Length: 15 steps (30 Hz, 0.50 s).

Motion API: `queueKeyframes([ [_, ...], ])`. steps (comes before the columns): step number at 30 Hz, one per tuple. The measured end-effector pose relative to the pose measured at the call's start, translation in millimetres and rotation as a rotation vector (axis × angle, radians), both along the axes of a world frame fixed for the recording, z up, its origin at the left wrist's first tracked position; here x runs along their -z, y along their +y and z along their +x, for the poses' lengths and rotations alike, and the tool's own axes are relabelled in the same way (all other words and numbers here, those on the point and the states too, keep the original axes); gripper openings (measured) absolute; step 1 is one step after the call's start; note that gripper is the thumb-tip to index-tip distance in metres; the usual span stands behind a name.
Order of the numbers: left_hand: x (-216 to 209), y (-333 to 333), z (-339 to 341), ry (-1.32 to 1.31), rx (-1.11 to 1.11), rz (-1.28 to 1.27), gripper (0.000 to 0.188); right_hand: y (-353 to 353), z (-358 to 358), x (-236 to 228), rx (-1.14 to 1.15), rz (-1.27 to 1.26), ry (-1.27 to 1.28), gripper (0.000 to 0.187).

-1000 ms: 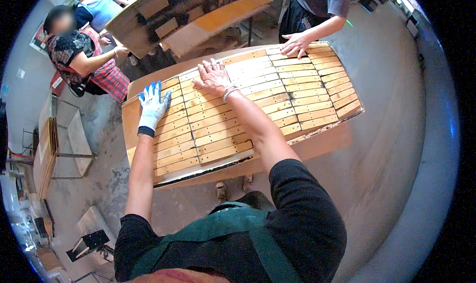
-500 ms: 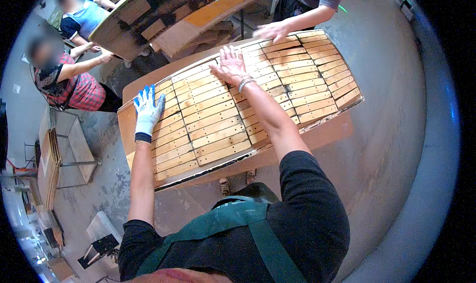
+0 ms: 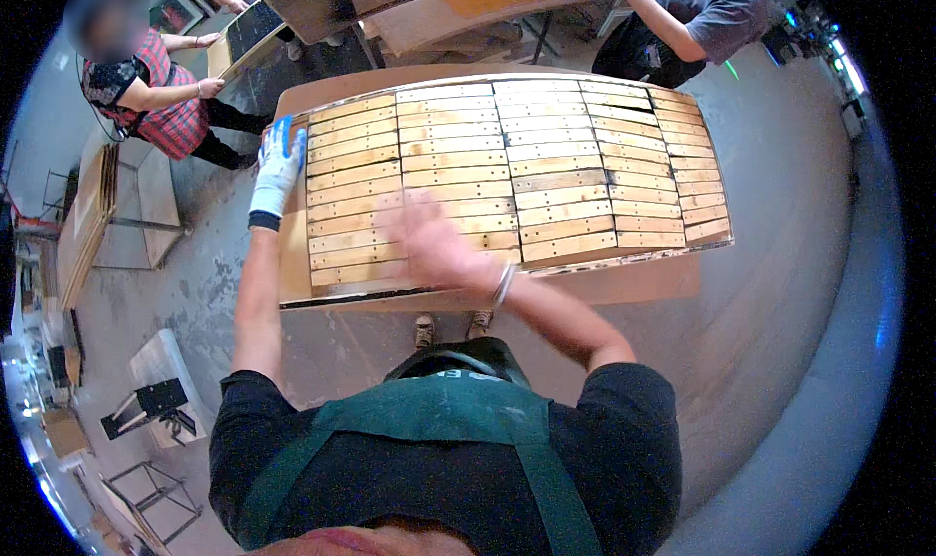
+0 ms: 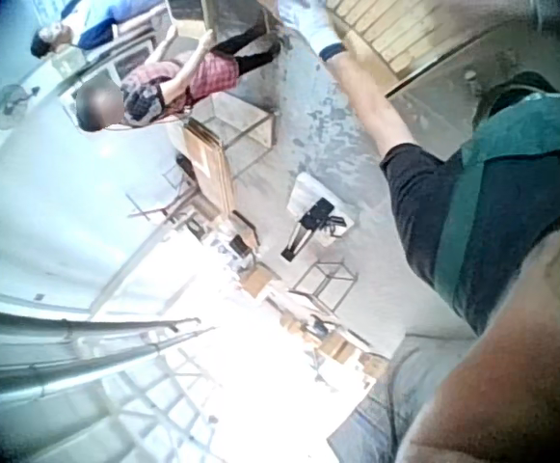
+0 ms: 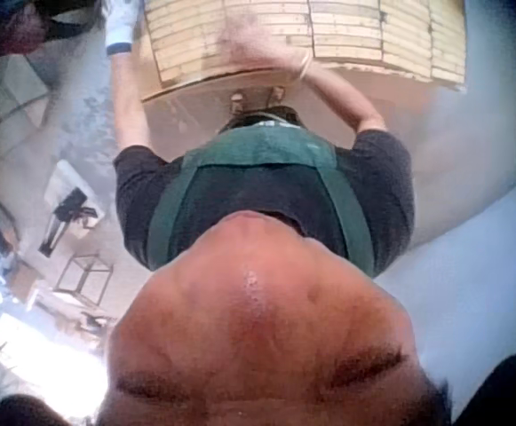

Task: The person assembles a wooden slatted furniture component on a workbench. They align and press down multiple wooden slats into a frame, then flip the entire assembly over to inspect the underside and continue securing the pieces. The task involves handling large wooden panels and coordinating with other workers in a workshop.

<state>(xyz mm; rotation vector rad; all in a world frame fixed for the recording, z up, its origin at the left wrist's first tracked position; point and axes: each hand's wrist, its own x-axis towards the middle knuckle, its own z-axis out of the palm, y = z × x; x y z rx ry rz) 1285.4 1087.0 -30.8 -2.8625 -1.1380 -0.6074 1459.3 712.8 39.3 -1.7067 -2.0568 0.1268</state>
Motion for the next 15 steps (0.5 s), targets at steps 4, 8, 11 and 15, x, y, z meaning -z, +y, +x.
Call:
queueKeyframes([
  [4,-5,-10,7,-0.039,-0.001,-0.154,0.066,-9,-42,12,-0.126,-0.100,0.003,0.077],
  [8,13,-13,18,-0.022,0.023,-0.106,0.064,8,-42,10,-0.118,-0.044,-0.001,0.082],
  [11,7,-23,46,-0.033,0.058,-0.138,0.063,22,-35,30,-0.076,-0.029,-0.037,0.086],
  [15,33,-5,38,0.034,0.072,0.019,0.065,21,-45,29,-0.068,-0.052,-0.048,0.084],
])
